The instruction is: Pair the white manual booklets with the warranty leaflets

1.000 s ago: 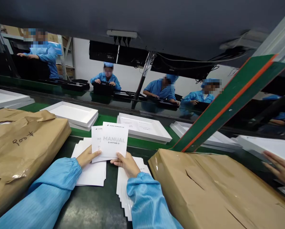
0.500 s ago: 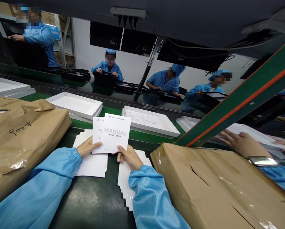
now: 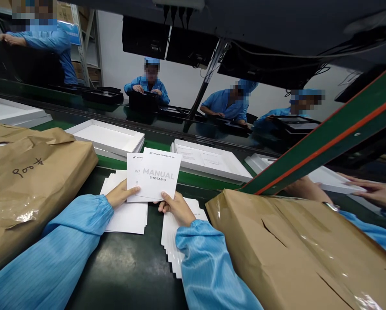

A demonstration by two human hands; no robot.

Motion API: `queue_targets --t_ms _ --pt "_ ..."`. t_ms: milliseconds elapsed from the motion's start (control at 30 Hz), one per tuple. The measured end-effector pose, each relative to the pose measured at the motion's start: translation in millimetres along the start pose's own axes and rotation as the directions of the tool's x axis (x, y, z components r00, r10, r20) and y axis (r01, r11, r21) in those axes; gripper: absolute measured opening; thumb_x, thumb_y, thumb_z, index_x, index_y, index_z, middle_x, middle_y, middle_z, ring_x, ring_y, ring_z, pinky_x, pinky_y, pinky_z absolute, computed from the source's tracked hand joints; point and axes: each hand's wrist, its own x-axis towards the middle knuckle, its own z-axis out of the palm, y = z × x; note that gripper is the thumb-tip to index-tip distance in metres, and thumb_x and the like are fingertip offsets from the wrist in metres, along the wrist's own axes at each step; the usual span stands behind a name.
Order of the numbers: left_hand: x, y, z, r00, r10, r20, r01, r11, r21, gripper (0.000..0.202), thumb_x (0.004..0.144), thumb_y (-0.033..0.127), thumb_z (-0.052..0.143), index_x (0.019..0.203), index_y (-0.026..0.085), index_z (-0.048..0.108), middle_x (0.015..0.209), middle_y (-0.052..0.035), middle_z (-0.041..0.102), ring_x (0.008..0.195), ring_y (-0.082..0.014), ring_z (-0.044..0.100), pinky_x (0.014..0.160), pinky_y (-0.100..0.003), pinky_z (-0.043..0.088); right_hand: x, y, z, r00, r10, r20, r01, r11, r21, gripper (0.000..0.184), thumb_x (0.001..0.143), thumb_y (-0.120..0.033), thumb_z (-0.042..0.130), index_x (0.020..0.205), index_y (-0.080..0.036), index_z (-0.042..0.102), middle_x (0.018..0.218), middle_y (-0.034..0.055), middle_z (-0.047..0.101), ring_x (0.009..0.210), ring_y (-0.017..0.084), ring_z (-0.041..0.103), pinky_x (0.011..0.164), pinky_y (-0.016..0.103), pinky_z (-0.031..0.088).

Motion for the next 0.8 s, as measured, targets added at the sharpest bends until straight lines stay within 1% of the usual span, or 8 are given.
queue_targets --t_ms 267,500,633,800 --pt "-0.1 -1.0 1.1 1.0 0.014 0.009 -0.014 1.0 -0.006 0.045 0.069 0.031 0.05 0.108 0.01 0.04 0.114 -0.0114 0.046 0.105 -0.0224 0.04 0.086 -0.034 0.033 0.6 1.7 -0.7 1.0 0.002 -0.012 -0.002 1.0 0.004 0.023 0.067 -0.034 0.053 0.075 -0.012 0.052 0.06 0.0028 0.059 0.046 0.007 0.051 0.037 0.016 0.036" --pt "-0.3 3.5 1.4 1.0 -0.008 -0.004 0.008 1.0 0.027 0.047 0.068 0.032 0.05 0.108 0.009 0.039 0.114 -0.0121 0.045 0.104 -0.0222 0.041 0.088 -0.035 0.031 1.6 4.3 -2.0 1.0 0.015 -0.006 -0.015 1.0 0.01 0.026 0.067 -0.035 0.053 0.077 -0.011 0.052 0.06 0.0028 0.059 0.046 0.007 0.052 0.038 0.015 0.036" --pt "-0.2 2.2 1.6 1.0 -0.009 -0.01 0.009 0.999 0.041 0.046 0.068 0.033 0.05 0.108 0.01 0.04 0.116 -0.0111 0.044 0.105 -0.0215 0.04 0.088 -0.034 0.032 1.3 4.1 -0.8 1.0 0.008 -0.027 -0.008 1.0 0.011 0.026 0.066 -0.036 0.053 0.075 -0.011 0.052 0.059 0.0027 0.06 0.045 0.007 0.052 0.038 0.016 0.036" --pt "-1.3 0.8 2.1 0.999 -0.041 -0.024 0.042 0.998 0.047 0.049 0.068 0.035 0.049 0.108 0.01 0.04 0.115 -0.0112 0.045 0.105 -0.0226 0.041 0.086 -0.035 0.034 1.7 6.6 -1.7 1.0 0.003 -0.011 -0.003 1.0 -0.002 0.025 0.066 -0.034 0.052 0.076 -0.011 0.052 0.059 0.003 0.06 0.045 0.007 0.052 0.037 0.016 0.036"
